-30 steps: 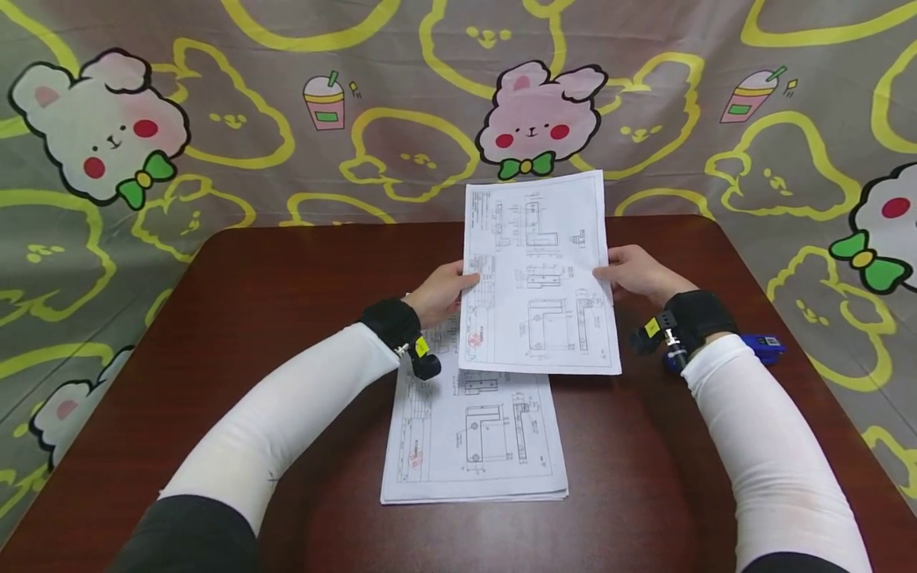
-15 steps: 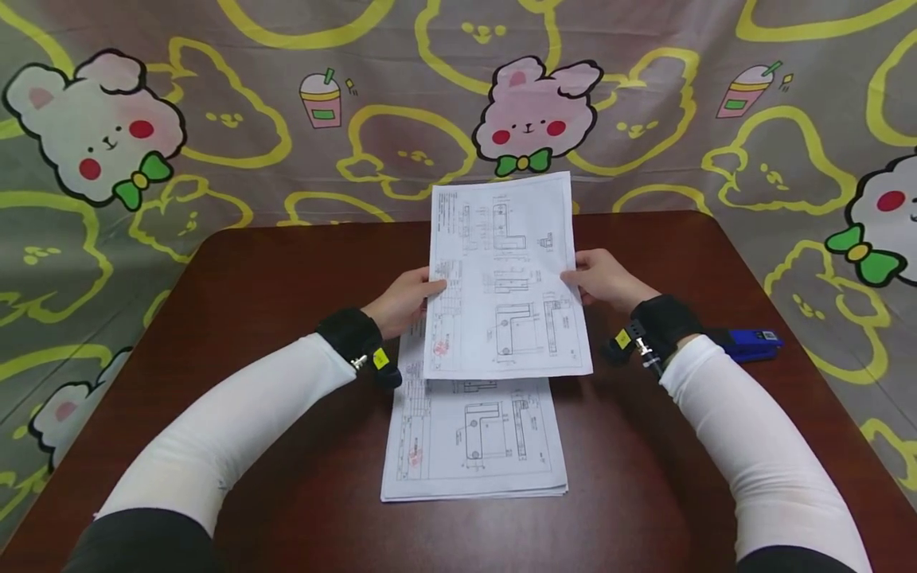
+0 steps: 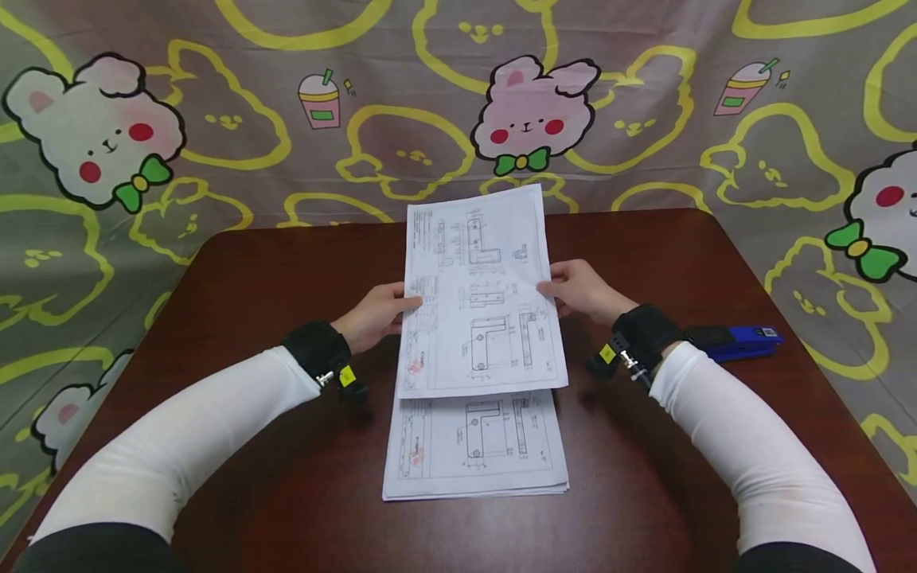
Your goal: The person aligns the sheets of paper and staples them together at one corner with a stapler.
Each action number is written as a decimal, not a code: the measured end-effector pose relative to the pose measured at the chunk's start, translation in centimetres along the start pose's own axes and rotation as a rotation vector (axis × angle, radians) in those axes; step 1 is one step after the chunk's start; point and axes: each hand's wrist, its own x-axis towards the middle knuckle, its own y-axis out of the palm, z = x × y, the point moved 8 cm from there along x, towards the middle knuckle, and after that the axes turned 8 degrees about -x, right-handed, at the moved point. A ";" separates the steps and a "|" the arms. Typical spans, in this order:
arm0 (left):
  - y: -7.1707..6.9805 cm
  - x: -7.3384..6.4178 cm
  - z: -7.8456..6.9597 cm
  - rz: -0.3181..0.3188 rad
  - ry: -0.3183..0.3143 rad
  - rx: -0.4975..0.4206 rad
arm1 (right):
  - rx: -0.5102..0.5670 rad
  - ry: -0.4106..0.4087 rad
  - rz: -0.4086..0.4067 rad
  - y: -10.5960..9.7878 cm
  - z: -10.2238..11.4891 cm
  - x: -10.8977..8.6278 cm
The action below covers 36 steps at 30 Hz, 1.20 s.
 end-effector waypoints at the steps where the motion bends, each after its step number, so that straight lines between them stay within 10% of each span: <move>1: -0.2 -0.1 0.2 -0.008 -0.004 0.014 | 0.006 -0.006 0.005 0.2 0.0 0.0; 14: -1.8 -2.9 1.9 -0.020 -0.055 0.134 | 0.013 -0.046 0.062 3.2 0.2 -1.3; 26: -0.8 -4.6 2.8 0.118 0.032 0.299 | -0.012 -0.040 0.102 4.7 -0.9 -2.9; 36: -0.3 -5.0 4.2 0.182 -0.055 0.339 | -0.085 0.029 0.090 5.4 -2.2 -4.0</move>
